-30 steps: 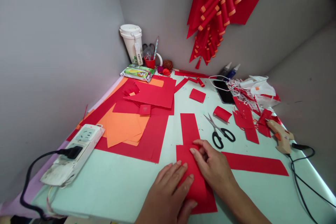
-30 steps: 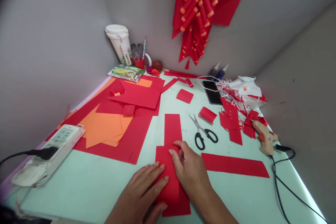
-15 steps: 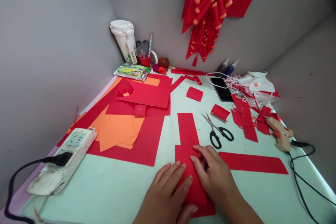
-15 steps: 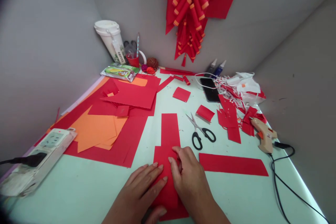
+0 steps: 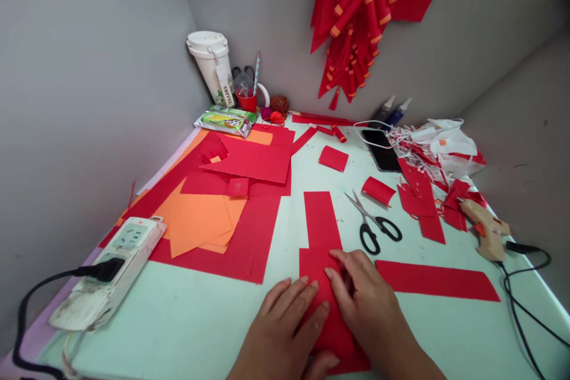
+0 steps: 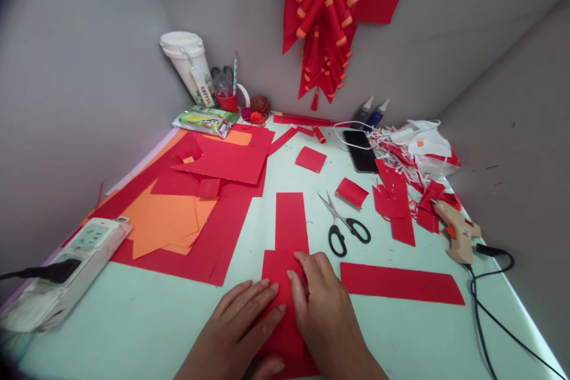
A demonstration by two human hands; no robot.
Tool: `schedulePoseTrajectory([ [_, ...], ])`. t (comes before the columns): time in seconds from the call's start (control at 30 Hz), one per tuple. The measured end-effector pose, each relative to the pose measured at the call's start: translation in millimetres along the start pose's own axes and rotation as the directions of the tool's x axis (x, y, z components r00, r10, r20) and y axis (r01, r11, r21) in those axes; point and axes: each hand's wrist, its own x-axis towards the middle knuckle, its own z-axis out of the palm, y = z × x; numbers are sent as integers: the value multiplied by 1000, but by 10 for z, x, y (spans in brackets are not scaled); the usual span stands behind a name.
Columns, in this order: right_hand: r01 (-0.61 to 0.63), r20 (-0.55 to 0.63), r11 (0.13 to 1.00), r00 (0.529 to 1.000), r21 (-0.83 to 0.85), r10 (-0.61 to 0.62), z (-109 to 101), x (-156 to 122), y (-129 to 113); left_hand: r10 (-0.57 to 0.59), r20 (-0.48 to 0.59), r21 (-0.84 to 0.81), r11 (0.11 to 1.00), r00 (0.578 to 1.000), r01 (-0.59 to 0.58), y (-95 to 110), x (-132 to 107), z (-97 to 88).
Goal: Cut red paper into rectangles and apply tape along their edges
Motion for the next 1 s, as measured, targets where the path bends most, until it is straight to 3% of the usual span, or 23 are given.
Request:
schedulePoseTrajectory([
  [0.27,-37,6,999,999,7,37,-3,6,-23,7,-7,25,1000,1000,-7,10,51,-33],
  [0.5,-266,81,933,964,243,254,-181,116,26,13,-30,38,999,999,-11,34,79,-47],
  [0.63,-335,140,898,941,285,307,-204,164,49,-2,-42,29,1000,999,3,33,88,-44],
  [1.0,-247,341,967,916,63,212,-321,375,-32,0,-31,38,999,1000,1,38,104,-57],
])
